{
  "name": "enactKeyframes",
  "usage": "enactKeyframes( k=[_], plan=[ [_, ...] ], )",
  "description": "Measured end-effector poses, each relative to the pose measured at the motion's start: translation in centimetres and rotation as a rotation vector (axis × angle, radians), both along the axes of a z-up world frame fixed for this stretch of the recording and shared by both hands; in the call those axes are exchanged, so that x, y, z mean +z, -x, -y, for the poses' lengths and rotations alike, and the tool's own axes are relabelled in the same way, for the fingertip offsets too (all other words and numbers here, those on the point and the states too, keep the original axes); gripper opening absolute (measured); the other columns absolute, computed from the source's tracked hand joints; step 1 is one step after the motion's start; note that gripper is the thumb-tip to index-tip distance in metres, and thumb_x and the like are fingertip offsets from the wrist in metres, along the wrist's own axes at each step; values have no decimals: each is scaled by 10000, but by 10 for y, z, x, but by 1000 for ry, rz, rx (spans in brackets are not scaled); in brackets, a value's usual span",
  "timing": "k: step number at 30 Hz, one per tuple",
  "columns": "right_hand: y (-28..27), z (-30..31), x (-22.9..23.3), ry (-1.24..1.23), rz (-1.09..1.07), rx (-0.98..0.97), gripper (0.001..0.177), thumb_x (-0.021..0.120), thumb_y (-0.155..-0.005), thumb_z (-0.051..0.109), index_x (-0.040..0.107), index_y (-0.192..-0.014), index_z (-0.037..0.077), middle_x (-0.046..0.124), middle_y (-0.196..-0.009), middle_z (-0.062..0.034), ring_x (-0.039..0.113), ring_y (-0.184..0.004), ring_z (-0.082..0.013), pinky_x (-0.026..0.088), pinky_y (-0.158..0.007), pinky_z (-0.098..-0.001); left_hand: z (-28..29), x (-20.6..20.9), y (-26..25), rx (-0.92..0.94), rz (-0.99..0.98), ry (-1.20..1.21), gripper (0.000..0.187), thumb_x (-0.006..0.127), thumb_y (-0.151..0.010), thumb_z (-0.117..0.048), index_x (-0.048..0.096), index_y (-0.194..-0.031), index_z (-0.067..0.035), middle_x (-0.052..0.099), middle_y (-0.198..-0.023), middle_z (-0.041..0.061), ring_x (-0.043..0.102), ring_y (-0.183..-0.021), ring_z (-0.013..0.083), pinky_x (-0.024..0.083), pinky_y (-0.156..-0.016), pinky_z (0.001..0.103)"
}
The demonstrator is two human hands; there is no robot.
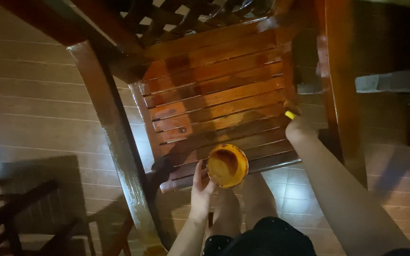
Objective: The recorder is applying wood stain or varnish to a wooden chair using a paintbrush.
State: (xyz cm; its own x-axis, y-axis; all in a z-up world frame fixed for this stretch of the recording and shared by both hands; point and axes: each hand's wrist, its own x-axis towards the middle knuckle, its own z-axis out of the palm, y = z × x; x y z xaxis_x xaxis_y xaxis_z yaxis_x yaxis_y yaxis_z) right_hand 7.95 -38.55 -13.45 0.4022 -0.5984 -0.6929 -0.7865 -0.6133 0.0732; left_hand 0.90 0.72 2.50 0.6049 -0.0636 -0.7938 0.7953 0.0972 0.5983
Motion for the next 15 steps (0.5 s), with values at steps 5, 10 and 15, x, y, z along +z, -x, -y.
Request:
enactKeyframes(
  k=[5, 10, 15],
  plan=[
    [-28, 1, -5, 7, 96, 18, 529, 334, -991, 230, 456, -1495, 122, 537, -1397, -245, 565, -1228, -424, 434, -1002, -541, -9, -20, 6, 12, 59, 71, 829, 679, -920, -212, 229, -1611, -123, 542, -1440, 129, 576, -1254, 232, 522, -1004, 366],
    [-59, -19, 21, 27, 10, -161, 499, 293, -1135, 348, 575, -1413, 45, 628, -1375, -229, 641, -1227, -382, 531, -993, -492, -13, -22, 3, -34, 113, 49, 812, 668, -949, -194, 228, -1625, -97, 501, -1490, 163, 537, -1334, 255, 504, -1044, 369],
    [-41, -20, 31, -28, -40, -100, 450, 350, -1104, 288, 559, -1416, 41, 626, -1360, -239, 639, -1229, -371, 521, -1006, -492, -19, -29, 5, -39, 125, 119, 860, 691, -927, -247, 209, -1624, -95, 482, -1488, 185, 546, -1328, 270, 532, -1033, 402]
  ],
)
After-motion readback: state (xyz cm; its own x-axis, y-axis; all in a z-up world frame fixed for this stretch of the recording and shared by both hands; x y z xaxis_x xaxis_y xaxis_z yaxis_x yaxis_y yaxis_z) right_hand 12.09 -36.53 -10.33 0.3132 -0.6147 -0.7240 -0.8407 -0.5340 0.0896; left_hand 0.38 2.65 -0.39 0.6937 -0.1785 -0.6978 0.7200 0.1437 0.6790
